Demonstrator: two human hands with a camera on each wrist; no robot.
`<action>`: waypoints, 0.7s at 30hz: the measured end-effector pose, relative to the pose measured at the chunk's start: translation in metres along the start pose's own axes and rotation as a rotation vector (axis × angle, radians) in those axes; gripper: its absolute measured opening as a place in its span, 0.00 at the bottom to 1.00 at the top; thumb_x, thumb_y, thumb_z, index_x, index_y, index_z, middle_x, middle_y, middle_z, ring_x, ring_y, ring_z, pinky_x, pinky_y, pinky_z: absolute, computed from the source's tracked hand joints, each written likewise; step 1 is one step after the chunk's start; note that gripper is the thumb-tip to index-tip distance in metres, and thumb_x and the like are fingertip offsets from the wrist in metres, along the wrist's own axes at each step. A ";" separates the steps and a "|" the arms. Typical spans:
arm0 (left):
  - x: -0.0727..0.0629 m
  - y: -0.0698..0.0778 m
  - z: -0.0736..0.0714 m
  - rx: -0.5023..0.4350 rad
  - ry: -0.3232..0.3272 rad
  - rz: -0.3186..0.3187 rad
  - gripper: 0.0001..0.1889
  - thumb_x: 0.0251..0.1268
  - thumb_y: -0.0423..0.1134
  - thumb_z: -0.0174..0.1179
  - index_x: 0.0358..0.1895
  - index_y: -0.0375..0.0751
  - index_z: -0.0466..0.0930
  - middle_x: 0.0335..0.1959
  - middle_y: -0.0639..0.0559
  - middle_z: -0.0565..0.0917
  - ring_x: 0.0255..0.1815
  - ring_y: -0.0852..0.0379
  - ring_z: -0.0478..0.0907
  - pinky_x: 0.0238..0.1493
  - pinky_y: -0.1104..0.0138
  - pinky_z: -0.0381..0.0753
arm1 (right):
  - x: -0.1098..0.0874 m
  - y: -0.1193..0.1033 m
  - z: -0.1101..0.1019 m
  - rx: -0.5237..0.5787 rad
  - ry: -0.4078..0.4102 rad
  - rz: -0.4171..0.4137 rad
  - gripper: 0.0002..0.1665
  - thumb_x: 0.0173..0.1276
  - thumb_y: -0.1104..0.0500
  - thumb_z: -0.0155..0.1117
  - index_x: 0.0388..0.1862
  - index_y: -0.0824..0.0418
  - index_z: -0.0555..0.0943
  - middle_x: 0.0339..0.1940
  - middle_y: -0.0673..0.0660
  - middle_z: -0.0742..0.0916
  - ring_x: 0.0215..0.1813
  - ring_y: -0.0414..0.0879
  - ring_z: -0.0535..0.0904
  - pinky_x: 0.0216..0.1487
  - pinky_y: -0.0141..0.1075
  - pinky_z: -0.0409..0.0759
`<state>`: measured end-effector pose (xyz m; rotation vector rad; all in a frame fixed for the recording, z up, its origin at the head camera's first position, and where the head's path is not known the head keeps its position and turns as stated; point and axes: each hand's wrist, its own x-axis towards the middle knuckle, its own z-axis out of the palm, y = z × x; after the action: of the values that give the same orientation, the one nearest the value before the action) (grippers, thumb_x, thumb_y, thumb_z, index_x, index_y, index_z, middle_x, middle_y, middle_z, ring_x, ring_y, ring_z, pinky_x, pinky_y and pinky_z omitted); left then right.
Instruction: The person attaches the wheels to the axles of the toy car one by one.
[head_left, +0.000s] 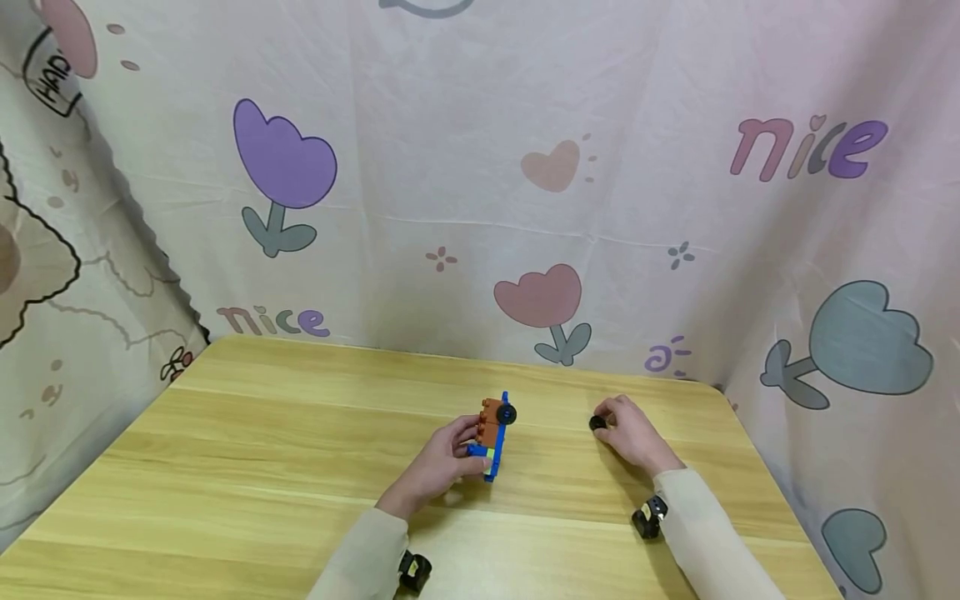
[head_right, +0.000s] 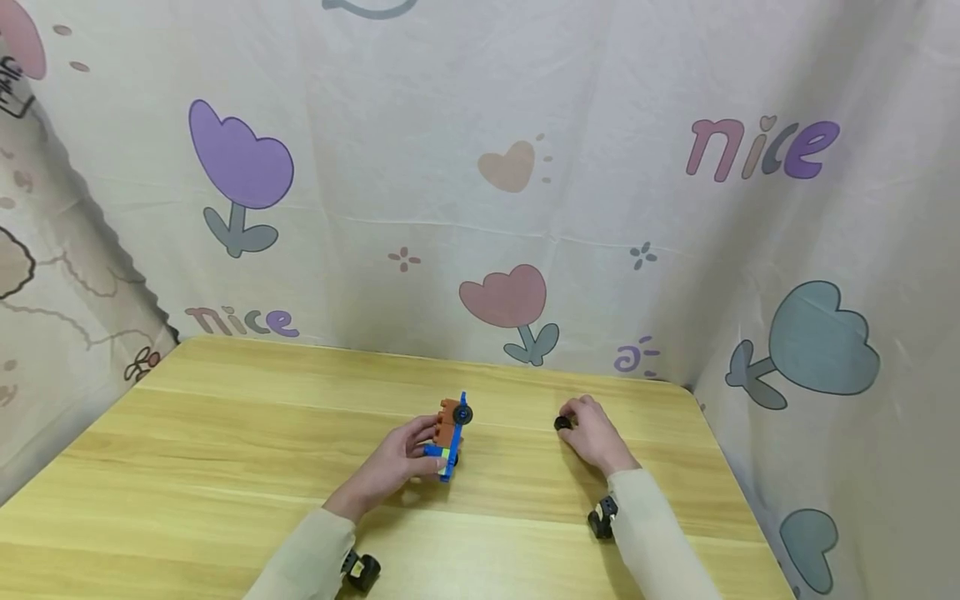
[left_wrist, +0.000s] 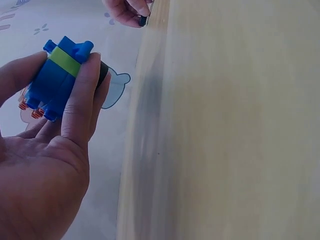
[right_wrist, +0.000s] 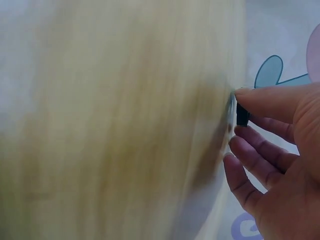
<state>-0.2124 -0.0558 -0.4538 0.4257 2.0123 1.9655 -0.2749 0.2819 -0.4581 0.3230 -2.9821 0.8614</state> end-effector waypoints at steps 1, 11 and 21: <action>0.000 0.000 0.000 -0.003 -0.002 0.000 0.37 0.65 0.33 0.65 0.74 0.31 0.56 0.68 0.34 0.68 0.65 0.38 0.69 0.62 0.51 0.71 | 0.000 0.000 0.000 0.004 0.000 0.000 0.15 0.63 0.67 0.67 0.48 0.68 0.80 0.45 0.61 0.79 0.48 0.57 0.77 0.53 0.53 0.76; -0.001 0.001 -0.003 0.024 -0.034 0.003 0.38 0.66 0.34 0.63 0.74 0.29 0.54 0.69 0.34 0.67 0.68 0.37 0.65 0.65 0.51 0.68 | -0.006 -0.006 0.000 0.069 -0.006 0.001 0.17 0.62 0.70 0.67 0.50 0.68 0.78 0.42 0.58 0.82 0.43 0.51 0.77 0.48 0.48 0.78; -0.002 0.001 -0.004 0.042 -0.058 0.006 0.40 0.62 0.29 0.64 0.74 0.28 0.52 0.70 0.33 0.65 0.69 0.36 0.63 0.67 0.48 0.62 | -0.017 -0.015 -0.001 0.088 0.016 -0.030 0.18 0.62 0.71 0.67 0.51 0.68 0.78 0.40 0.56 0.81 0.42 0.49 0.76 0.45 0.44 0.76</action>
<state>-0.2120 -0.0598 -0.4528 0.4930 2.0217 1.8952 -0.2556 0.2731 -0.4505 0.3603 -2.9230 0.9887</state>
